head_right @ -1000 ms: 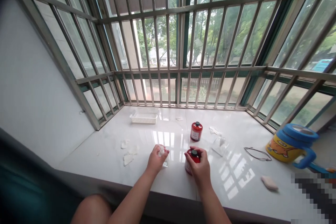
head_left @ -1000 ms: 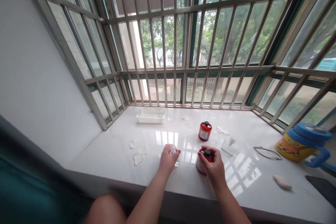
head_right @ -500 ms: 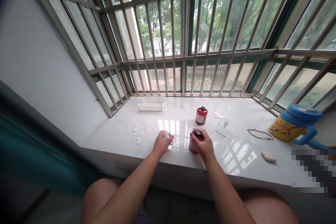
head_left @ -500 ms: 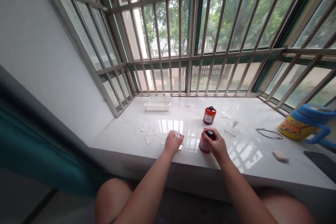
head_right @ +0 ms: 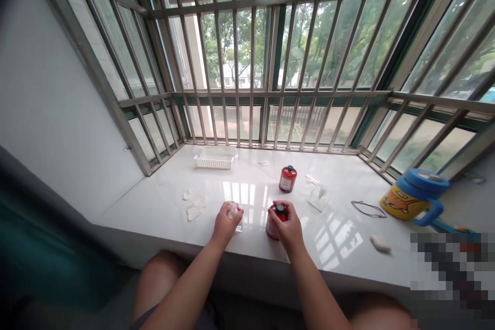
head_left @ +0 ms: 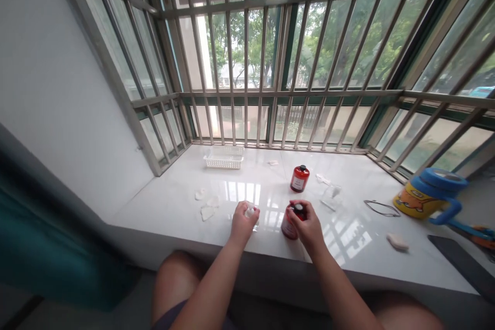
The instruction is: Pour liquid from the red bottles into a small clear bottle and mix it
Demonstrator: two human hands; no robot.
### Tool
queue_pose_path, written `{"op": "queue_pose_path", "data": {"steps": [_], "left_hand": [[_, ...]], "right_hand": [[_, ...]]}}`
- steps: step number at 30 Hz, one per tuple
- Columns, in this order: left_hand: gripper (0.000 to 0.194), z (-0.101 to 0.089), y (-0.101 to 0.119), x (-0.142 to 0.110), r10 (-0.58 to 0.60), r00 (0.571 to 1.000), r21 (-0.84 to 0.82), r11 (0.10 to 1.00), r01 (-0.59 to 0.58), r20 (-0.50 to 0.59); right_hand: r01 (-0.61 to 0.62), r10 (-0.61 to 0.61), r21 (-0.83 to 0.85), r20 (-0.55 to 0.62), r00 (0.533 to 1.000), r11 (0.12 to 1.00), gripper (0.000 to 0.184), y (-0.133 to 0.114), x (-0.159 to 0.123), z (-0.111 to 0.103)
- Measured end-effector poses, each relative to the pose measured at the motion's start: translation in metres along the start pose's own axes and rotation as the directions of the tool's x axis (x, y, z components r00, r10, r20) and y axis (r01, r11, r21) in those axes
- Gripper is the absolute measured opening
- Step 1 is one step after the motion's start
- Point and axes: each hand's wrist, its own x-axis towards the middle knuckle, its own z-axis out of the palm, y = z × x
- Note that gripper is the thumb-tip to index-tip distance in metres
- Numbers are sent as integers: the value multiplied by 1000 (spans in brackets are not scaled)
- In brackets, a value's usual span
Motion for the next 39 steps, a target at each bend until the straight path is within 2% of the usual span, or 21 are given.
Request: {"op": "queue_pose_path", "data": {"steps": [2, 6, 9, 11, 15, 19, 28, 39], "left_hand": [[15, 0, -1, 1, 0, 1000, -10, 1000, 0, 1], [15, 0, -1, 2, -9, 1000, -23, 1000, 10, 5], [15, -1, 0, 2, -18, 1000, -21, 1000, 19, 7], [15, -1, 1, 2, -21, 1000, -12, 1000, 22, 10], [14, -2, 2, 2, -21, 1000, 14, 1000, 21, 22], [14, -2, 3, 2, -15, 999, 32, 999, 14, 30], [16, -1, 2, 2, -12, 1000, 13, 1000, 12, 17], [14, -1, 5, 0, -22, 1000, 27, 999, 22, 10]], "right_hand": [[17, -16, -36, 31, 999, 999, 35, -1, 0, 0], [-23, 23, 11, 7, 1000, 1000, 39, -4, 1, -2], [32, -30, -25, 67, 997, 999, 31, -7, 3, -5], [44, -40, -44, 91, 995, 998, 32, -7, 4, -6], [-42, 41, 48, 18, 999, 998, 42, -4, 1, -2], [-56, 59, 131, -21, 998, 990, 44, -4, -2, 2], [-64, 63, 94, 17, 998, 993, 41, -8, -1, -1], [-66, 67, 116, -9, 998, 991, 41, -1, -3, 0]]}}
